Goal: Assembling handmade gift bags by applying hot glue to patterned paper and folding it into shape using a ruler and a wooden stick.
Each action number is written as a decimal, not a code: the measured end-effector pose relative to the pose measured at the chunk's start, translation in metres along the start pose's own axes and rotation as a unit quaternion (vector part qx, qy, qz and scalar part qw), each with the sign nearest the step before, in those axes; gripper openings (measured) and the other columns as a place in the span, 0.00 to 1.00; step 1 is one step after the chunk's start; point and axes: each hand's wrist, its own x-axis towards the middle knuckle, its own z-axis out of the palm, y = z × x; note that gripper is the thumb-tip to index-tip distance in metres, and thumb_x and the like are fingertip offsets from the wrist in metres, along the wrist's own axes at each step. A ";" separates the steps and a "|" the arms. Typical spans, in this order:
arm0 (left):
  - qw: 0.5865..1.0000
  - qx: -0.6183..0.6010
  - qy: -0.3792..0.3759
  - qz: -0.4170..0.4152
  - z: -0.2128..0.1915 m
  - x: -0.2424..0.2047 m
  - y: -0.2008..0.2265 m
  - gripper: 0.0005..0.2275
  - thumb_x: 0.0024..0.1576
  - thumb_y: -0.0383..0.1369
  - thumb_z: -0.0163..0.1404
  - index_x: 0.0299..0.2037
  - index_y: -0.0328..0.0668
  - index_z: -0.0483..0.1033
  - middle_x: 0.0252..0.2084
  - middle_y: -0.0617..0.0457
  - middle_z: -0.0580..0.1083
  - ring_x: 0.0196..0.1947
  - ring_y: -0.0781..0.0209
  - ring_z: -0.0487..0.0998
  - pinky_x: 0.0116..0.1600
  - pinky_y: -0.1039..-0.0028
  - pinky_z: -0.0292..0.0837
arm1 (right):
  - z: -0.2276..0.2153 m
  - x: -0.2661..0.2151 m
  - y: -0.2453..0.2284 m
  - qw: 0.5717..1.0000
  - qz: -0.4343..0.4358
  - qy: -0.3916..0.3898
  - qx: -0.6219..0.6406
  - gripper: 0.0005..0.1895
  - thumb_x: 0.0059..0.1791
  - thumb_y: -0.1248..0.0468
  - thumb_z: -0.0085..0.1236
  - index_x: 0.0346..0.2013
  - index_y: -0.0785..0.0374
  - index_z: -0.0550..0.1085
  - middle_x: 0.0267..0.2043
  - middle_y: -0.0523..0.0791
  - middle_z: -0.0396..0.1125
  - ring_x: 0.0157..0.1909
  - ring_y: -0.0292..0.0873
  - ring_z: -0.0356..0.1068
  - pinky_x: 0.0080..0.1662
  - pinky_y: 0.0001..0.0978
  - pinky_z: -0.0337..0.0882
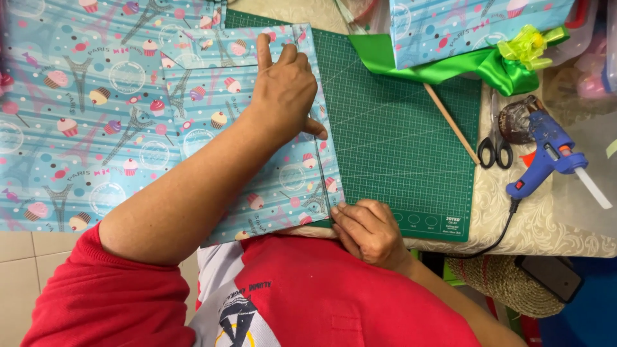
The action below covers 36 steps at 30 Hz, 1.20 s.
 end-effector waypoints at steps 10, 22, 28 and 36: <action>0.995 0.020 -0.091 -0.024 -0.008 -0.008 0.013 0.73 0.20 0.89 0.56 0.66 0.27 0.65 0.66 0.41 0.61 0.69 0.46 0.55 0.71 0.29 0.30 | -0.020 0.003 0.012 0.984 0.093 -0.108 0.107 0.18 0.56 0.75 0.40 0.60 0.74 0.71 0.41 0.50 0.63 0.40 0.49 0.61 0.47 0.38 0.67; 0.999 0.009 -0.049 -0.017 0.000 -0.011 0.011 0.77 0.20 0.88 0.56 0.70 0.25 0.58 0.72 0.38 0.57 0.71 0.44 0.54 0.70 0.27 0.30 | 0.008 0.041 0.023 0.973 0.144 -0.143 -0.111 0.20 0.56 0.68 0.41 0.62 0.63 0.71 0.39 0.50 0.60 0.38 0.55 0.60 0.36 0.50 0.61; 0.999 0.016 -0.039 -0.022 0.001 -0.010 0.013 0.76 0.17 0.88 0.57 0.66 0.23 0.63 0.65 0.40 0.61 0.66 0.45 0.58 0.70 0.26 0.29 | 0.029 0.074 0.064 0.972 0.105 -0.142 -0.155 0.22 0.52 0.69 0.47 0.61 0.60 0.72 0.40 0.49 0.60 0.39 0.55 0.60 0.37 0.50 0.61; 0.998 -0.043 -0.042 -0.019 -0.030 -0.027 0.014 0.67 0.24 0.73 0.67 0.67 0.24 0.63 0.64 0.39 0.65 0.67 0.46 0.57 0.71 0.27 0.22 | 0.059 0.140 0.114 0.970 0.088 -0.111 -0.196 0.19 0.54 0.67 0.45 0.56 0.58 0.77 0.37 0.44 0.55 0.42 0.52 0.58 0.36 0.47 0.61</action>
